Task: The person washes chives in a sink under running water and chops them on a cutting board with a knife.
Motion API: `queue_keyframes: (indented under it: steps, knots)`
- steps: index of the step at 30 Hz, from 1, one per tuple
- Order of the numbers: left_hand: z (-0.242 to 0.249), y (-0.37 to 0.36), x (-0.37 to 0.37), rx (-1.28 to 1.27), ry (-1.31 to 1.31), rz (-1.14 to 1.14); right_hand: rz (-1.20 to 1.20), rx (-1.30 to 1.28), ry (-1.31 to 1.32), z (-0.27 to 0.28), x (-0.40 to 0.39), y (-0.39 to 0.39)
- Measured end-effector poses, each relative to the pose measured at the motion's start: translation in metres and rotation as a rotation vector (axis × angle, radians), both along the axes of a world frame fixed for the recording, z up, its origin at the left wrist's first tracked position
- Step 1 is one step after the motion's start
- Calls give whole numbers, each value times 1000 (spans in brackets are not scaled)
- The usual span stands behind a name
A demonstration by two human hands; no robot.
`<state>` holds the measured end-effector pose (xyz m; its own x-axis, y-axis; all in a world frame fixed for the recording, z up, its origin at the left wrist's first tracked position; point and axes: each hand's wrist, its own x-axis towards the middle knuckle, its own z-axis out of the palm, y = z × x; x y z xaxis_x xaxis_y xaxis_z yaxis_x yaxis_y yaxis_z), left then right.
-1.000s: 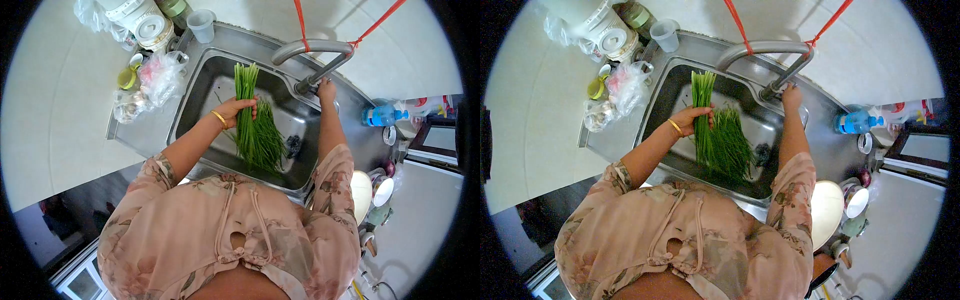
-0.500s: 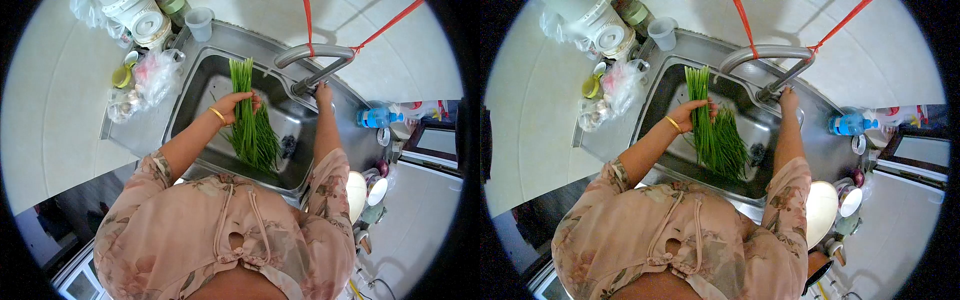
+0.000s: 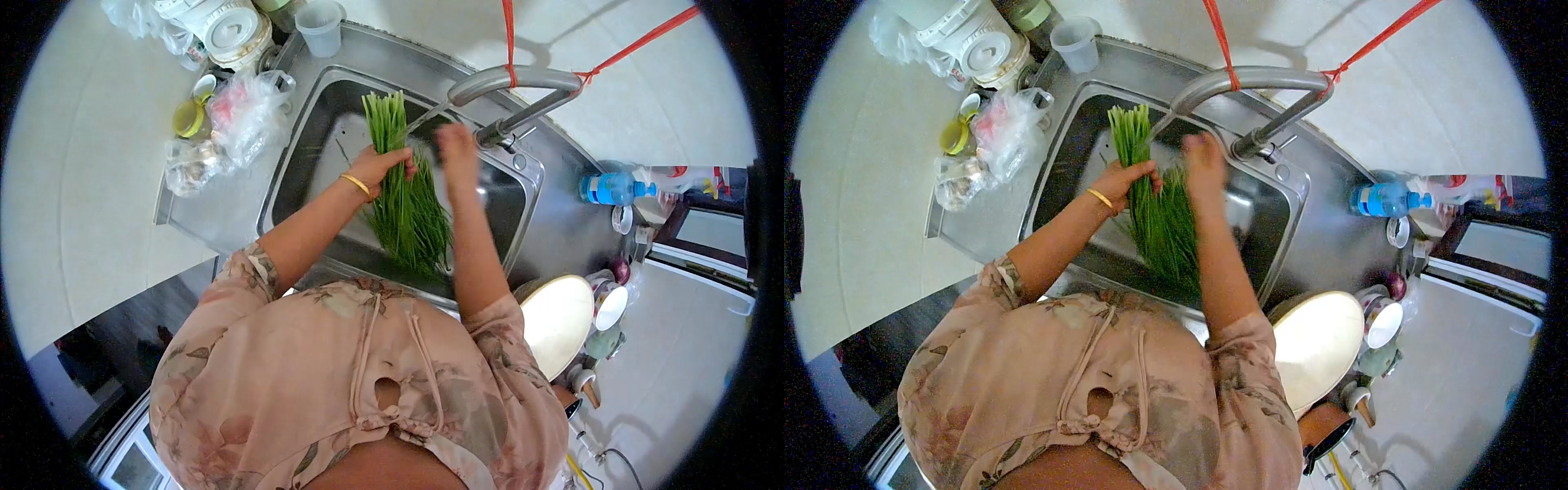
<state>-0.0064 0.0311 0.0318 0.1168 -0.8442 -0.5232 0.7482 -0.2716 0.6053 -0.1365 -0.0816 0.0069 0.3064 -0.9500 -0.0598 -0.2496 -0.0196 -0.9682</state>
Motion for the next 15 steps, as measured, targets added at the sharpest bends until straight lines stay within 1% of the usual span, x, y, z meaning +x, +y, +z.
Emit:
queue_keyframes:
  steps: [2,5,6,9,10,12,13,15]
  knots:
    - [-9,-1,-4,33,-137,49,324,290,21,45,37,37]
    - [-14,10,8,-161,-187,-102,450,272,50,26,45,23]
    - [4,13,13,-115,-59,-102,502,419,91,42,44,20]
    - [17,18,30,-139,163,-243,677,546,27,57,38,14]
    - [19,18,31,-167,232,-261,761,609,47,57,37,8]
    - [22,17,31,-223,367,-296,611,809,-187,55,40,13]
    - [17,16,30,-221,345,-283,531,904,-307,55,42,15]
    - [2,13,28,-214,301,-259,573,854,-242,62,41,10]
